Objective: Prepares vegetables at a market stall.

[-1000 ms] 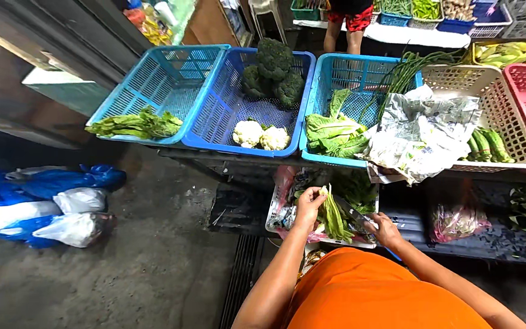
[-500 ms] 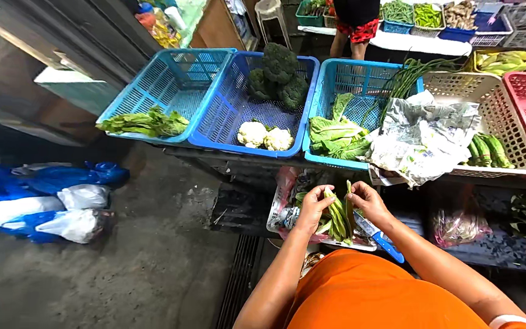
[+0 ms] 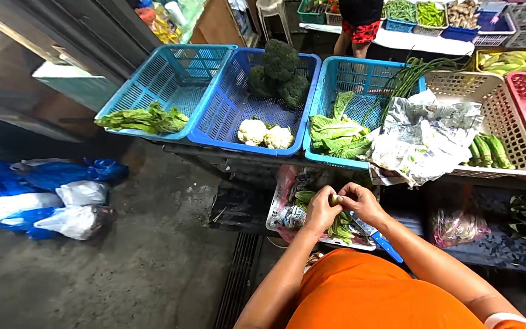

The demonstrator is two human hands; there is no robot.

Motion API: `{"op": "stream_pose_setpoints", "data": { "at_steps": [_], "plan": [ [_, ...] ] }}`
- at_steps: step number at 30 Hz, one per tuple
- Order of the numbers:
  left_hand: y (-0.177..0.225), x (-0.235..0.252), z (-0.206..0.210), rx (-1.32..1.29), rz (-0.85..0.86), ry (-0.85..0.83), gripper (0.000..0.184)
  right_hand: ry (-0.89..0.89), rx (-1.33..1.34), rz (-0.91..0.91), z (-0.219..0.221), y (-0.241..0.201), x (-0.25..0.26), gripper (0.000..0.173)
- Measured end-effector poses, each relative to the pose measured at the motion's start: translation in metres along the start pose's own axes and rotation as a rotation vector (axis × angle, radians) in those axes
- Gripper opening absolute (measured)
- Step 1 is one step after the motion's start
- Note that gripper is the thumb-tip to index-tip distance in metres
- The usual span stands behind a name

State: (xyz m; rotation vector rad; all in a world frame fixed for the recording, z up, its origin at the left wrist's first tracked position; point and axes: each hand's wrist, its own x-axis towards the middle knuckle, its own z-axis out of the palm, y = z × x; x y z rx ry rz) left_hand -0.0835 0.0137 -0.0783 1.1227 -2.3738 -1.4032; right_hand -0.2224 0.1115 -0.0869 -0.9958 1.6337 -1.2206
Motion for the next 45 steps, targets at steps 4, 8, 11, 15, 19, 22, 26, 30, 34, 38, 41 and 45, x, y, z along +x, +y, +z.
{"op": "stream_pose_setpoints", "data": {
  "at_steps": [4,8,11,15,19,22,26,30,34,38,41,45],
  "plan": [
    [-0.010,0.001,-0.008,-0.164,0.016,0.001,0.037,0.019,0.077,-0.028,-0.009,0.007,-0.003,0.013],
    [-0.020,0.000,-0.016,-0.345,0.039,0.024,0.025,0.148,-0.109,0.076,-0.020,0.021,-0.002,0.016],
    [-0.024,-0.001,-0.023,-0.512,0.035,0.082,0.023,0.193,-0.383,0.229,-0.034,0.045,0.000,0.027],
    [-0.024,-0.003,-0.032,-0.670,0.000,0.098,0.024,0.070,-0.404,0.279,-0.039,0.061,-0.005,0.045],
    [-0.015,-0.005,-0.024,-0.639,-0.049,0.070,0.020,-0.007,-0.152,0.015,-0.010,0.031,-0.009,0.044],
    [-0.008,-0.004,-0.014,-0.608,-0.059,0.048,0.015,-0.029,-0.116,-0.068,0.006,0.019,-0.003,0.035],
    [-0.012,-0.006,-0.017,-0.585,-0.046,0.050,0.017,0.000,0.038,0.000,0.001,0.023,-0.001,0.018],
    [-0.022,-0.010,-0.023,-0.612,-0.078,0.082,0.016,0.114,-0.105,0.210,-0.011,0.047,0.000,0.023],
    [-0.023,-0.010,-0.021,-0.660,-0.123,0.079,0.016,0.001,-0.319,0.265,-0.012,0.052,-0.002,0.061],
    [-0.024,-0.006,-0.010,-0.688,-0.148,0.064,0.014,-0.208,-0.023,0.088,0.005,0.025,-0.009,0.039],
    [-0.029,-0.003,-0.006,-0.735,-0.176,0.097,0.011,-0.174,-0.042,0.109,0.006,0.011,-0.009,0.019],
    [-0.054,0.000,-0.003,-0.821,-0.292,0.200,0.012,-0.070,-0.046,0.158,-0.010,-0.004,-0.006,0.015]
  ]
}}
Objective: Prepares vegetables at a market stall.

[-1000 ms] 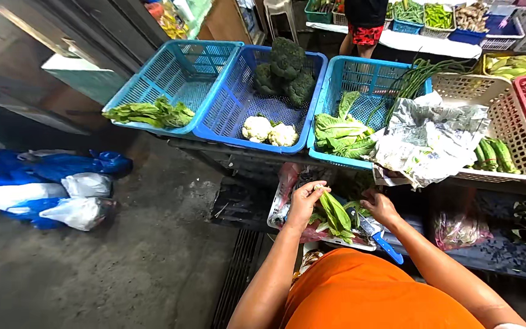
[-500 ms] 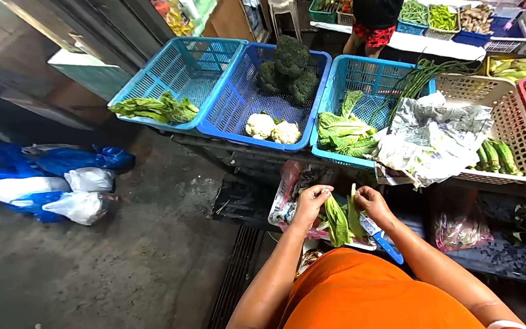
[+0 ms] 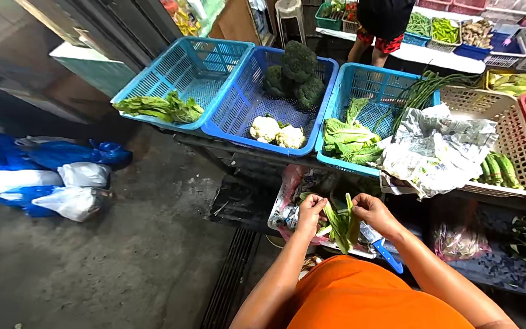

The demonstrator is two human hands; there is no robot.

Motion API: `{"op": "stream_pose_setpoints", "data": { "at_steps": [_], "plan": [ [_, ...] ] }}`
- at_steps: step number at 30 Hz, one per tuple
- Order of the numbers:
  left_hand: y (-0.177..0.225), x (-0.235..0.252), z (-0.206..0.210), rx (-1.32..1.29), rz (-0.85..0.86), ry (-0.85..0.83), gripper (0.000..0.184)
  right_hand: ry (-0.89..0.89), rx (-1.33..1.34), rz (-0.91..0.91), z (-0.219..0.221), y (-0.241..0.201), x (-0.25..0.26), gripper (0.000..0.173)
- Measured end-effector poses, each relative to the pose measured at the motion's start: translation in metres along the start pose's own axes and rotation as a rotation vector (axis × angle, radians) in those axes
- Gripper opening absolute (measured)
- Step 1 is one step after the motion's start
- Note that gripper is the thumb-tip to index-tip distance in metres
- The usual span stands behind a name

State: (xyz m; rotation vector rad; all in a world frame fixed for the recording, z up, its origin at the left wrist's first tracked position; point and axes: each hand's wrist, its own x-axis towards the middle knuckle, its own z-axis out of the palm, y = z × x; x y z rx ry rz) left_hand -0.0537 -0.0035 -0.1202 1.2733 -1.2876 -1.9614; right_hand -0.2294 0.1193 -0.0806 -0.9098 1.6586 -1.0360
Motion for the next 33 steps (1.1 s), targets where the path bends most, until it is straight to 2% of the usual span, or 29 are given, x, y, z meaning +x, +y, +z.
{"op": "stream_pose_setpoints", "data": {
  "at_steps": [3,6,9,12,16,20,22,24,27,29,33],
  "plan": [
    [-0.011,0.004,-0.008,-0.074,-0.073,0.034,0.012,0.046,0.007,0.021,-0.009,-0.016,0.004,0.019],
    [-0.010,0.004,-0.005,-0.102,-0.088,0.011,0.011,-0.043,-0.339,0.120,-0.009,-0.014,0.019,0.047],
    [-0.004,0.008,-0.004,-0.071,-0.112,-0.058,0.011,-0.159,-0.548,0.167,0.007,0.001,0.033,0.058],
    [-0.004,0.017,-0.011,0.074,-0.171,-0.124,0.013,-0.168,-0.600,0.228,0.021,0.023,0.046,0.047],
    [-0.035,0.031,-0.034,0.367,-0.291,-0.115,0.020,-0.184,-0.604,0.425,0.026,0.071,0.062,0.039],
    [-0.059,0.036,-0.055,0.319,-0.450,-0.095,0.029,-0.174,-0.611,0.517,0.026,0.094,0.059,0.042],
    [-0.067,0.048,-0.065,0.301,-0.434,-0.027,0.039,-0.134,-0.653,0.552,0.025,0.101,0.056,0.043],
    [-0.070,0.071,-0.074,0.292,-0.406,0.098,0.039,-0.082,-0.714,0.632,0.023,0.118,0.050,0.043],
    [-0.068,0.112,-0.084,0.304,-0.421,0.220,0.038,-0.014,-0.806,0.816,0.025,0.148,0.028,0.058],
    [-0.064,0.138,-0.085,0.451,-0.465,0.232,0.040,0.013,-0.890,0.869,0.030,0.165,0.012,0.068],
    [-0.058,0.164,-0.075,0.905,-0.484,0.136,0.045,0.095,-0.918,0.884,0.035,0.194,-0.002,0.070]
  ]
}}
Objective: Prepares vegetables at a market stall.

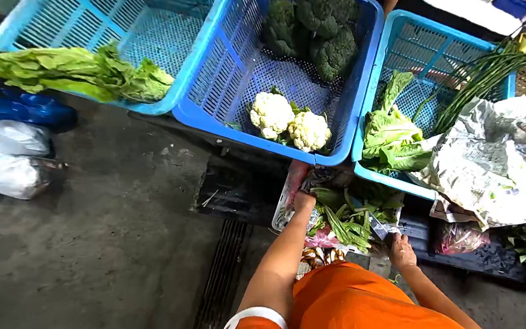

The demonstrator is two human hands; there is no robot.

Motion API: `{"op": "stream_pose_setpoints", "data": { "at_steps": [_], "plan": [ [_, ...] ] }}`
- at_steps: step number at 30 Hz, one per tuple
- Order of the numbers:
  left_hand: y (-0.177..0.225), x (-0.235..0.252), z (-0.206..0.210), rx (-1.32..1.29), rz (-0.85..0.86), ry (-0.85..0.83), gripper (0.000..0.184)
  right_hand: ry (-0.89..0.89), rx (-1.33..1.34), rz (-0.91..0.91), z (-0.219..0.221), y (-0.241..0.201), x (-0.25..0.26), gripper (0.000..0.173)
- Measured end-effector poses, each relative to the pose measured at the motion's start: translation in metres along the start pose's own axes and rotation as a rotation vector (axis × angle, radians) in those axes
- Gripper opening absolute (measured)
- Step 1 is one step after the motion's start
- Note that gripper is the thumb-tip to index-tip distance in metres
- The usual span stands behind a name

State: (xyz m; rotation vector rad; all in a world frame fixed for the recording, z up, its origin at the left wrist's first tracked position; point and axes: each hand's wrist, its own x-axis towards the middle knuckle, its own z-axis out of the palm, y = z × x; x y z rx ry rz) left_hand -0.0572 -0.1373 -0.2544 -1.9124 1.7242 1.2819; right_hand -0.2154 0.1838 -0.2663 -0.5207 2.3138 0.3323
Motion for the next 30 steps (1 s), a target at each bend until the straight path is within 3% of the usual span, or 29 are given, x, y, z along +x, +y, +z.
{"op": "stream_pose_setpoints", "data": {
  "at_steps": [3,5,10,15,17,19,21,25,30],
  "plan": [
    [0.012,-0.013,0.003,0.088,0.056,0.021,0.046,-0.040,0.047,-0.029,0.001,0.008,0.005,0.072],
    [0.016,-0.027,0.008,-0.009,0.129,0.061,0.044,-0.073,0.082,-0.053,-0.008,0.013,0.003,0.069],
    [0.003,-0.057,0.012,-0.730,0.490,0.022,0.047,-0.141,0.302,-0.091,-0.015,0.044,-0.004,0.049],
    [0.008,-0.083,-0.026,-1.077,0.488,-0.014,0.035,-0.116,0.258,-0.155,-0.021,0.072,-0.022,0.051],
    [0.009,-0.096,-0.029,-1.051,0.326,-0.145,0.047,-0.078,0.236,-0.185,-0.022,0.075,-0.026,0.049],
    [0.007,-0.110,-0.020,-0.949,0.205,-0.294,0.045,-0.051,0.234,-0.236,-0.027,0.070,-0.028,0.046],
    [0.001,-0.115,0.000,-0.842,0.264,-0.332,0.042,-0.009,0.239,-0.330,-0.040,0.060,-0.032,0.042],
    [-0.003,-0.134,0.023,-0.482,0.438,-0.300,0.054,0.088,0.239,-0.584,-0.068,0.036,-0.047,0.037],
    [0.010,-0.176,0.030,-0.202,0.496,-0.237,0.058,0.208,0.198,-0.791,-0.097,0.010,-0.057,0.037]
  ]
}}
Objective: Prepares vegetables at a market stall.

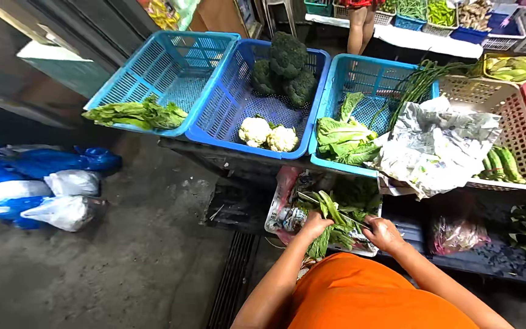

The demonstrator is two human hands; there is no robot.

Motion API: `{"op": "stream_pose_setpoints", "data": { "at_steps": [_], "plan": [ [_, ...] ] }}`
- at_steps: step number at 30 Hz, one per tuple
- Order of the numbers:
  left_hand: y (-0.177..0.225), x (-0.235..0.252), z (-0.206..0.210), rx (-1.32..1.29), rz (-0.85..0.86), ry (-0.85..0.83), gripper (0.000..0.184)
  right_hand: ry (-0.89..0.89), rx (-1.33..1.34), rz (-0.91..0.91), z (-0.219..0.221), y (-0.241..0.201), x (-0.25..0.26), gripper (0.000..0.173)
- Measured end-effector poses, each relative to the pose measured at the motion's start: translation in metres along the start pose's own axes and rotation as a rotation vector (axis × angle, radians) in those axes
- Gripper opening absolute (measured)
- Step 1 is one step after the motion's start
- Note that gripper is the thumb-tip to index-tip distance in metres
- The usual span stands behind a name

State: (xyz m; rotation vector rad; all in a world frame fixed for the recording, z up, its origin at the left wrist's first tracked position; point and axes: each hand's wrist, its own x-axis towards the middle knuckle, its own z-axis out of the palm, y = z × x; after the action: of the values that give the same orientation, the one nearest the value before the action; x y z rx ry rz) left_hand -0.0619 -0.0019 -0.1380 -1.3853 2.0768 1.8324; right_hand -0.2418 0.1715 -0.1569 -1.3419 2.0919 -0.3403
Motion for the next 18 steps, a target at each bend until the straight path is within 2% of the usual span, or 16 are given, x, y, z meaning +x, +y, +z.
{"op": "stream_pose_setpoints", "data": {
  "at_steps": [5,11,13,16,18],
  "plan": [
    [0.007,-0.008,0.017,0.008,-0.057,-0.004,0.060,0.068,0.009,-0.098,-0.007,-0.002,0.003,0.036],
    [0.008,-0.013,0.027,0.060,0.052,0.017,0.052,0.005,0.069,-0.052,-0.002,0.012,0.002,0.034],
    [0.009,-0.015,0.029,0.020,0.104,0.075,0.045,-0.088,0.082,0.052,0.010,0.033,0.000,0.034],
    [0.025,-0.021,0.019,0.073,0.160,0.201,0.038,-0.281,0.072,0.323,0.035,0.077,-0.013,0.042],
    [0.035,-0.021,0.009,0.131,0.199,0.249,0.040,-0.296,0.060,0.419,0.045,0.092,-0.025,0.046]
  ]
}}
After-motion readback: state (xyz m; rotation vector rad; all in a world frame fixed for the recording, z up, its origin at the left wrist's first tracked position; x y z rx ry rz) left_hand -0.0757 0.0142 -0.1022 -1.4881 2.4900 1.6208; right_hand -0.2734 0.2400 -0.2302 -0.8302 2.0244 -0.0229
